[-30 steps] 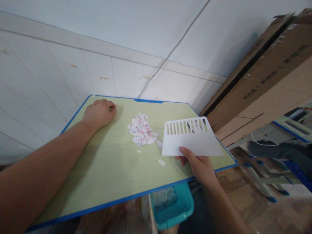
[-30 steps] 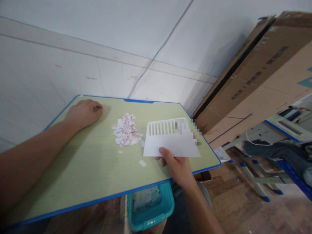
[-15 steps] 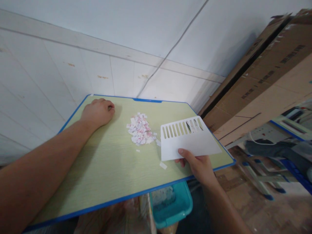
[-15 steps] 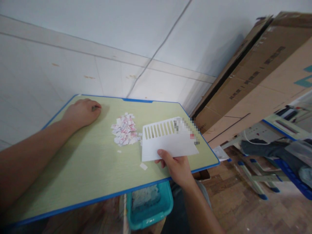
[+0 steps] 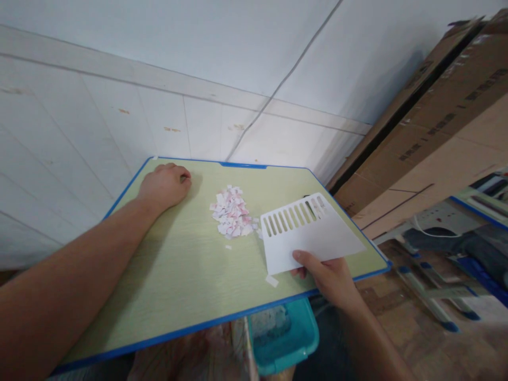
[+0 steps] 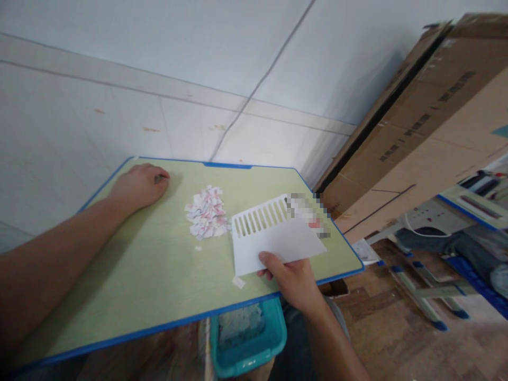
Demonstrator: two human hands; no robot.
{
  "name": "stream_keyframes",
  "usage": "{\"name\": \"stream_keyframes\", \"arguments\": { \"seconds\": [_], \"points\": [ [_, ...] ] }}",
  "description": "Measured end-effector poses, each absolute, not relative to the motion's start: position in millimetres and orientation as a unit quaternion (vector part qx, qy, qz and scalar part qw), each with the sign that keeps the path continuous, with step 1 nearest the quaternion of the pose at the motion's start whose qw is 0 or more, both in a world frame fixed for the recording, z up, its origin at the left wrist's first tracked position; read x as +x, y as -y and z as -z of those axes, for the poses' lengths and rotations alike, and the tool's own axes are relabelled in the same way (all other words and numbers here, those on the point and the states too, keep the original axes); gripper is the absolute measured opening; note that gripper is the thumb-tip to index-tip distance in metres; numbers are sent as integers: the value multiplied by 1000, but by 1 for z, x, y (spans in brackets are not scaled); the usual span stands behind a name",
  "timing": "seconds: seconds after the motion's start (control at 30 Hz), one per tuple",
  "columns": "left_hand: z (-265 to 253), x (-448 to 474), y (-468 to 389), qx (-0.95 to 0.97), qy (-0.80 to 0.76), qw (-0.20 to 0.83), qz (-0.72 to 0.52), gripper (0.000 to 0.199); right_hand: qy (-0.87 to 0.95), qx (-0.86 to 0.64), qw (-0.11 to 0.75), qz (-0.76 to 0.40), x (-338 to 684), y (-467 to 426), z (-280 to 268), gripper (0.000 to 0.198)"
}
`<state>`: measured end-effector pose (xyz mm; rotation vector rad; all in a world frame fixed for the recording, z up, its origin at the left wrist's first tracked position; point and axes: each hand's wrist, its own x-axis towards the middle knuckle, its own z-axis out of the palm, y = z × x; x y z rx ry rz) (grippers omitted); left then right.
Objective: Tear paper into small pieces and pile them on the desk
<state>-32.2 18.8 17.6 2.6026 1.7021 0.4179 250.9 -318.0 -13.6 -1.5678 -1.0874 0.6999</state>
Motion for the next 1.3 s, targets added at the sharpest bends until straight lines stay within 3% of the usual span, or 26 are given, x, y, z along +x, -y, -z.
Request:
{"name": "stream_keyframes", "arguments": {
  "seconds": [0.57, 0.87, 1.1, 1.3],
  "points": [
    [-19, -30, -18, 827, -547, 10, -131, 52, 396, -634, 564, -351, 252, 335, 19, 39],
    [-13, -33, -24, 830, -540, -6, -139, 48, 397, -669, 590, -218, 253, 294, 14, 43],
    [-15, -32, -21, 831, -540, -3, -135, 52, 402, -659, 594, -227, 251, 273, 24, 47],
    [-15, -32, -20, 833, -536, -3, -138, 53, 425, -663, 568, -237, 250, 285, 20, 37]
  ]
}}
